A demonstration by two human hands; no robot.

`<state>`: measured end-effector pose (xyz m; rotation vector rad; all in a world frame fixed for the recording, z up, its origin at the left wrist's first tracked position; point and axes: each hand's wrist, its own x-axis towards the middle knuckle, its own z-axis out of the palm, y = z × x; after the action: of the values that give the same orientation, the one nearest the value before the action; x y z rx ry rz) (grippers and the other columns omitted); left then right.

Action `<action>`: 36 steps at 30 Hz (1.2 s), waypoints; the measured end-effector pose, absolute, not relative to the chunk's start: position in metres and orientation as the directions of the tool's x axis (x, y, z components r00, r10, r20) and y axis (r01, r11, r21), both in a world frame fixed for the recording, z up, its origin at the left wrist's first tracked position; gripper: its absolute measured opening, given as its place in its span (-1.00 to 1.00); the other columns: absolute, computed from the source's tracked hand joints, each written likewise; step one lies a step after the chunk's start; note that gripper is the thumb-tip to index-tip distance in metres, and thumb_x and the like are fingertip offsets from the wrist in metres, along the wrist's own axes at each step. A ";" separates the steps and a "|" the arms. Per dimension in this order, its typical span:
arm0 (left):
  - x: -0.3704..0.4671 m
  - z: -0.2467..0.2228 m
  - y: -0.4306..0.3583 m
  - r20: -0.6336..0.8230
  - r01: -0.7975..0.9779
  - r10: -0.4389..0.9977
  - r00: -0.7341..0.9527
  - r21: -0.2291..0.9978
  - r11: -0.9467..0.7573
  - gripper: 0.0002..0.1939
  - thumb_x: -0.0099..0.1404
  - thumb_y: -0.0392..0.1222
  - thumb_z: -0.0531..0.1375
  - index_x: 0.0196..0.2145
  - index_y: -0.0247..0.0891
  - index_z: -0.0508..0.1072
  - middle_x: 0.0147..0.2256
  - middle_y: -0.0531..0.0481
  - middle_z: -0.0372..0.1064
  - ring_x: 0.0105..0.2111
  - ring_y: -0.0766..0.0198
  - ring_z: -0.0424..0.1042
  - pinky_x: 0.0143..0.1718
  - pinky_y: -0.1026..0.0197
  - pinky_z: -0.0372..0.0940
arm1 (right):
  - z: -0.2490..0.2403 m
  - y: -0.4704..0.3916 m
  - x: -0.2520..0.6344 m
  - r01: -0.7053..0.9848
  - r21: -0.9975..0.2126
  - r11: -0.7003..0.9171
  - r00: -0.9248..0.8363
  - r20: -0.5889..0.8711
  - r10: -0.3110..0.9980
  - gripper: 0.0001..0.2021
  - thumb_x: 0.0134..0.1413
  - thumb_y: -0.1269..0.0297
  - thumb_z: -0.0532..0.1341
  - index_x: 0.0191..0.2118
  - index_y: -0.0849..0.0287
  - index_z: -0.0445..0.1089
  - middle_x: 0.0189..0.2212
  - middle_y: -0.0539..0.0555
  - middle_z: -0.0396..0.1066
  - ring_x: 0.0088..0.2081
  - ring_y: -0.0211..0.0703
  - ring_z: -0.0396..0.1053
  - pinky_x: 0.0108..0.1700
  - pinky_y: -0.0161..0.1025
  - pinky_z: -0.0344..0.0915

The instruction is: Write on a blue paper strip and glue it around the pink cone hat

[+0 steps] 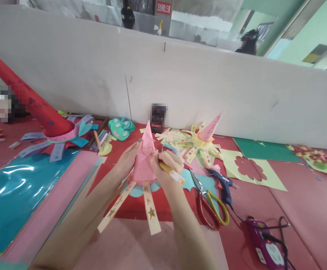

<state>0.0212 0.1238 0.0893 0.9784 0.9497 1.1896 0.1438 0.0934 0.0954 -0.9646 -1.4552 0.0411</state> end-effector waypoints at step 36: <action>0.022 0.090 0.125 -0.056 -0.228 0.993 0.101 0.970 0.078 -0.57 0.07 0.19 0.18 -0.36 -0.26 0.47 -0.29 -0.07 0.50 -0.18 0.10 0.43 -0.11 0.12 0.29 | 0.102 0.092 0.143 0.577 -0.607 0.546 0.217 0.759 0.614 -0.63 -0.04 0.46 0.15 -0.71 0.15 -0.01 -0.78 -0.17 -0.06 -0.70 -0.44 -0.09 -0.64 -0.39 -0.02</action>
<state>0.0221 0.1254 0.0904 1.0311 1.0013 1.1936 0.1430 0.0923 0.1022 -1.0956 -1.4400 0.0350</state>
